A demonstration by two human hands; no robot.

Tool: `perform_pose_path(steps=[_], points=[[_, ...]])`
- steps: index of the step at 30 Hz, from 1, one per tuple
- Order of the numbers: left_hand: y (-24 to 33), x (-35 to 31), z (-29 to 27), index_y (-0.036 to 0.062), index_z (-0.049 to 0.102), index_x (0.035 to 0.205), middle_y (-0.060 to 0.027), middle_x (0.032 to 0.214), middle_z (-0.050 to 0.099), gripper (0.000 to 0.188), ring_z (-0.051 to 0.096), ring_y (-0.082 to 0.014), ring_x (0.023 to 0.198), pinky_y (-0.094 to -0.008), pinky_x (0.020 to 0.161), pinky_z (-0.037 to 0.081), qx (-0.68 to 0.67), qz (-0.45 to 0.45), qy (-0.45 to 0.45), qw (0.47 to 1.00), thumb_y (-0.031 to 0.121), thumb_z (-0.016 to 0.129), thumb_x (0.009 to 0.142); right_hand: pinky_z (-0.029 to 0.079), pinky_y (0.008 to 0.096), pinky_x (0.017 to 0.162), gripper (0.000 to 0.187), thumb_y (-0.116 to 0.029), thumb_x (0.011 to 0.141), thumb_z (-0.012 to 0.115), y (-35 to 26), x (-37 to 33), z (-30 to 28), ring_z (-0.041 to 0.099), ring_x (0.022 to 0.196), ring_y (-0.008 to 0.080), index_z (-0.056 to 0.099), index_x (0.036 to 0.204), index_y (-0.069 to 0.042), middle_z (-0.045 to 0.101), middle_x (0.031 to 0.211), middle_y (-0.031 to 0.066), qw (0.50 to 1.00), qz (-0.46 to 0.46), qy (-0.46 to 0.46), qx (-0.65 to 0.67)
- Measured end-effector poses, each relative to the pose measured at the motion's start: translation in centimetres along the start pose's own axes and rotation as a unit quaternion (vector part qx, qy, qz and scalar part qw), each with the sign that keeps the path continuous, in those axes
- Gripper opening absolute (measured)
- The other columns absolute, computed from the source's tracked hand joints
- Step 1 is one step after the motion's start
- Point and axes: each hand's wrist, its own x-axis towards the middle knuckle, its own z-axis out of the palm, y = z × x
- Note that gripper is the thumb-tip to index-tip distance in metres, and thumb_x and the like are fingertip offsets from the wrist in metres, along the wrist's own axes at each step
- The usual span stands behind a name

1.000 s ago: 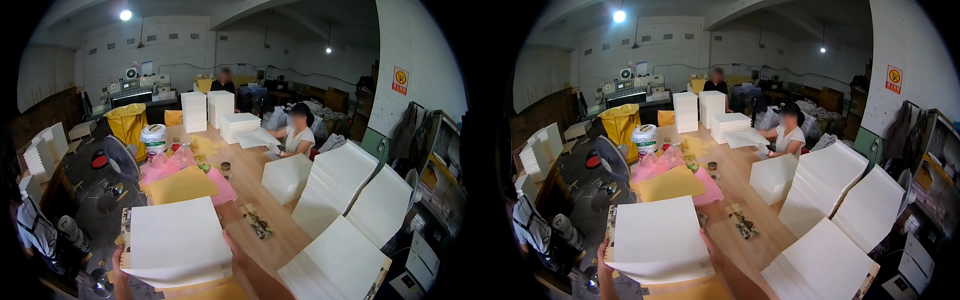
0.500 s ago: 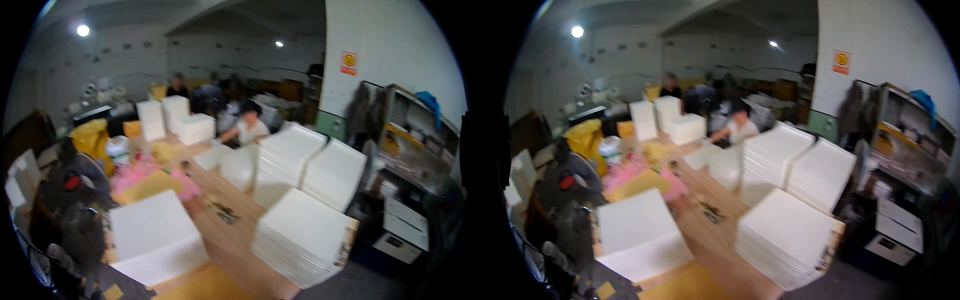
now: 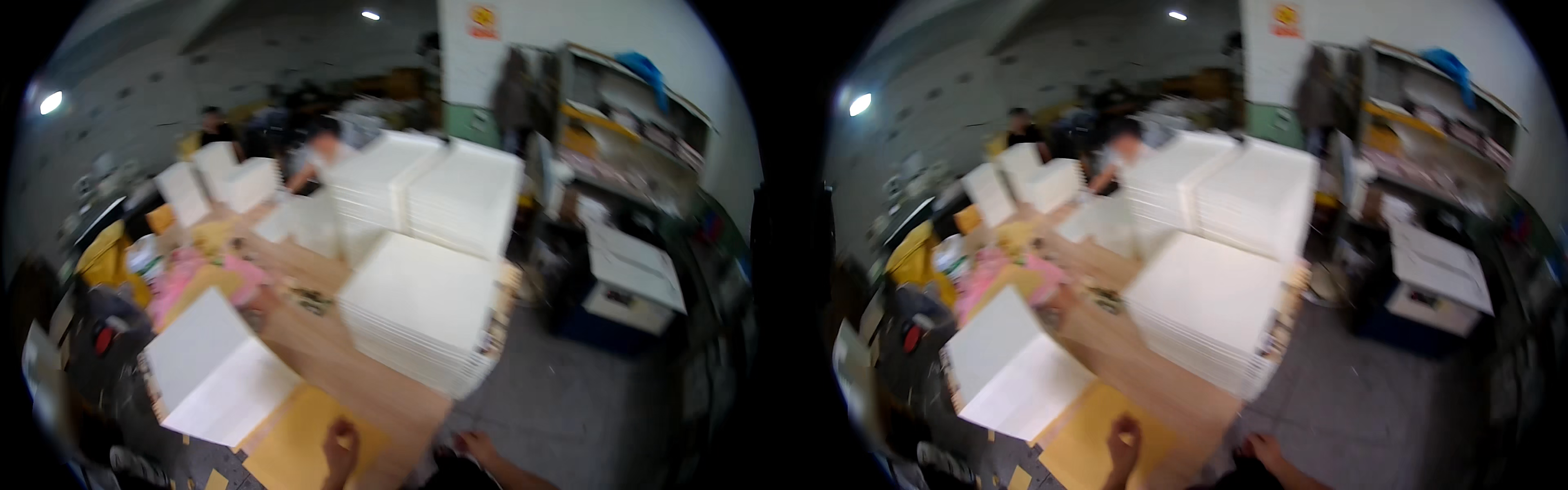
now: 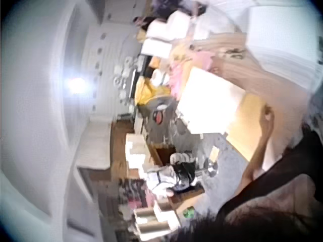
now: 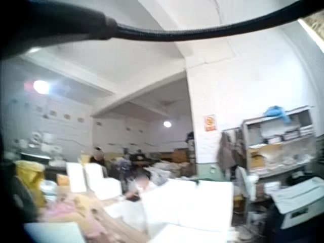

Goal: The person applies a substance to the edges of white rectangular blocks using a brush. They then pick up yellow sheets of paper and insert them into the blocks, stacking the finished units on a table.

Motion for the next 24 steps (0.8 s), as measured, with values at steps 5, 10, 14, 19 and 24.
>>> perform_pose_path(steps=[5,10,14,19,24], points=[[16.9,8.5,3.6,-0.0006,0.053,0.129,-0.0180,0.120,0.062,0.058,0.063,-0.0309,0.101,-0.0407,0.087,0.051,0.073,0.286,-0.094,0.951,0.010,0.076,0.076,0.053,0.0318,0.061,0.031,-0.026,0.096,0.059,-4.1,3.0,-2.3,0.064,0.065,0.0171,0.069,0.087,0.002,0.069,0.076,0.0081,0.992,-0.091,0.024,0.080],[33.0,14.2,13.8,0.0097,0.058,0.131,-0.0081,0.132,0.058,0.069,0.043,-0.0308,0.135,-0.0482,0.114,0.031,0.228,0.541,-0.355,0.727,0.031,0.082,0.070,0.050,0.0307,0.060,0.030,-0.026,0.094,0.060,-6.6,3.7,-4.5,0.062,0.064,0.0141,0.070,0.087,0.002,0.068,0.075,0.0071,0.973,-0.191,0.086,0.094],[34.7,16.4,20.4,0.0155,0.063,0.127,-0.0035,0.134,0.057,0.063,0.039,-0.0264,0.139,-0.0509,0.121,0.017,0.366,0.612,-0.493,0.498,0.037,0.081,0.071,0.049,0.0282,0.065,0.027,-0.023,0.096,0.059,-9.6,2.7,-5.1,0.061,0.070,0.0124,0.069,0.091,0.002,0.068,0.080,0.0056,0.972,-0.215,0.069,0.072],[34.6,17.0,23.0,0.0180,0.070,0.115,-0.0004,0.127,0.062,0.049,0.041,-0.0246,0.137,-0.0586,0.121,0.010,0.448,0.626,-0.540,0.340,0.043,0.076,0.074,0.050,0.0271,0.070,0.025,-0.021,0.098,0.058,-10.9,1.0,-6.6,0.061,0.076,0.0113,0.069,0.095,0.002,0.068,0.085,0.0050,0.965,-0.243,0.046,0.087],[35.6,16.7,24.1,0.0185,0.071,0.112,0.0007,0.117,0.065,0.046,0.046,-0.0221,0.131,-0.0625,0.120,0.009,0.462,0.625,-0.546,0.312,0.043,0.075,0.073,0.052,0.0286,0.073,0.025,-0.020,0.099,0.058,-13.8,-0.7,-9.0,0.062,0.080,0.0123,0.069,0.101,0.001,0.068,0.087,0.0052,0.964,-0.239,0.063,0.094]])
